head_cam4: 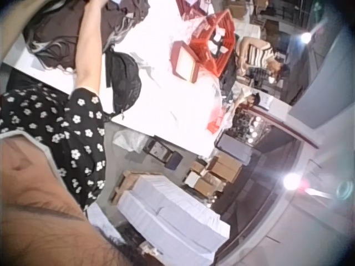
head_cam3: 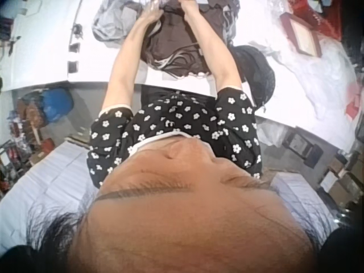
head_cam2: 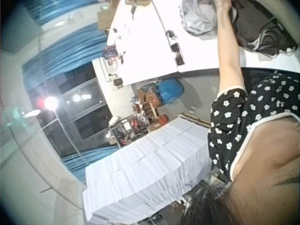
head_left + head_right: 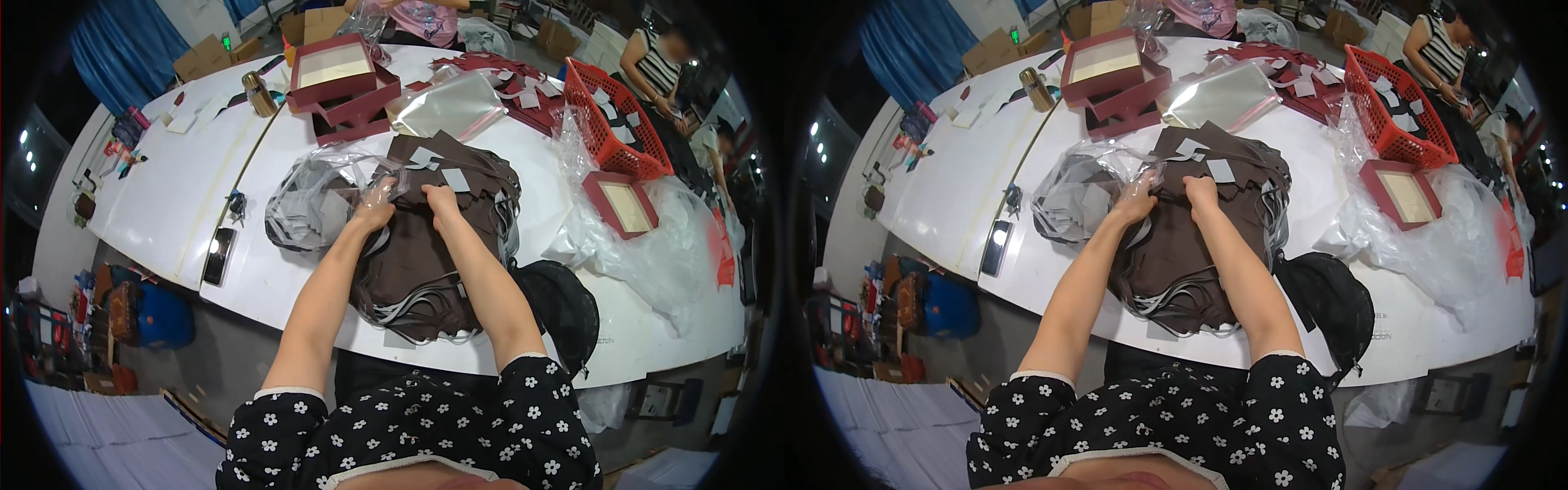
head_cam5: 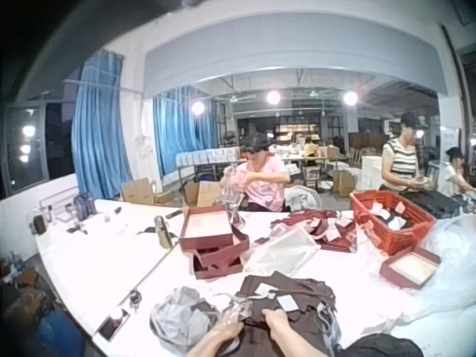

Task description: The person folds brown garments and places them into clear plastic bags on a white table. They repeatedly pick up items, fold them, and insert them into packaging, while other workers are visible in the background.

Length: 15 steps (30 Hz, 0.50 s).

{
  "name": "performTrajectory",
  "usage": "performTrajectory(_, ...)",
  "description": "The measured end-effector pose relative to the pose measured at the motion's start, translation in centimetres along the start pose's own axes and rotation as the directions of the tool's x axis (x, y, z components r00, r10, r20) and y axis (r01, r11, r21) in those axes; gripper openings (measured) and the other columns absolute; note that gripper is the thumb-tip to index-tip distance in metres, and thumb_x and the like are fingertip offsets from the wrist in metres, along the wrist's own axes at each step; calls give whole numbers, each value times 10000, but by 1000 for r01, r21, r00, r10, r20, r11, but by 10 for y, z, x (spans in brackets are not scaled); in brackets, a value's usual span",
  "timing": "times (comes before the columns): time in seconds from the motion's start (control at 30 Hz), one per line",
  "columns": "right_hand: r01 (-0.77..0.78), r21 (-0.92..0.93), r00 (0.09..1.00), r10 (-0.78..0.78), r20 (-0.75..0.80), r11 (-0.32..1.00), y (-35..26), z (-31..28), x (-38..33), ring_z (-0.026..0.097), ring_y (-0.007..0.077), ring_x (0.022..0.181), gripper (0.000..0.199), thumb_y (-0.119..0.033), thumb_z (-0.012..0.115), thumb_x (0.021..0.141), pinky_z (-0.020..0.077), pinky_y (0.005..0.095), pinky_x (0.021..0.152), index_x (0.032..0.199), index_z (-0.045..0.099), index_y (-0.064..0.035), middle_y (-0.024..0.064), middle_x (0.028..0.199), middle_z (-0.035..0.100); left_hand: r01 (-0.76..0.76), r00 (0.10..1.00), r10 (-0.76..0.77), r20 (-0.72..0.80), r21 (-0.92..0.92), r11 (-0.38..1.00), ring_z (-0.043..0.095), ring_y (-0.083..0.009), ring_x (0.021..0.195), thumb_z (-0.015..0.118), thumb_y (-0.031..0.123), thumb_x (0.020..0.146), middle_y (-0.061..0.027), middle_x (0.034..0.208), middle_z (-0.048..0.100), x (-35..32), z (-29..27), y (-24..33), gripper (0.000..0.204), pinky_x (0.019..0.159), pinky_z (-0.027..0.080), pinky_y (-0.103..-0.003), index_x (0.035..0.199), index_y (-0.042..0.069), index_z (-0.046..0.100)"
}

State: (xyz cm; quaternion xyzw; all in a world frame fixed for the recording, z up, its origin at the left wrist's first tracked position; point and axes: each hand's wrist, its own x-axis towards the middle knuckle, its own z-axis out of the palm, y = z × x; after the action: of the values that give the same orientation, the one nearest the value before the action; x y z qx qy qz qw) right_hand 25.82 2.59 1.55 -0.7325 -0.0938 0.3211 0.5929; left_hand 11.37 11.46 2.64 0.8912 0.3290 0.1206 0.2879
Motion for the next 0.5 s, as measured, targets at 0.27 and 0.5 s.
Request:
performTrajectory(0.27,-173,104,973,153,173,979,-17,-2,-9,582,308,1064,288,-243,629,876,445,493,922,1061,600,-24,159,1119,614,-17,994,27,109,-92,996,509,-336,1267,581,-42,771,-189,1334,559,10,1,-4,661,1065,402,-394,1382,191,493)
performTrajectory(0.5,-458,478,865,252,433,750,-10,3,12,583,375,1116,372,-274,612,902,452,616,945,1199,562,-54,170,1196,595,-78,992,104,77,-283,956,533,-258,1246,532,-82,732,-151,1317,583,26,16,-30,627,1048,412,-341,1340,72,536)
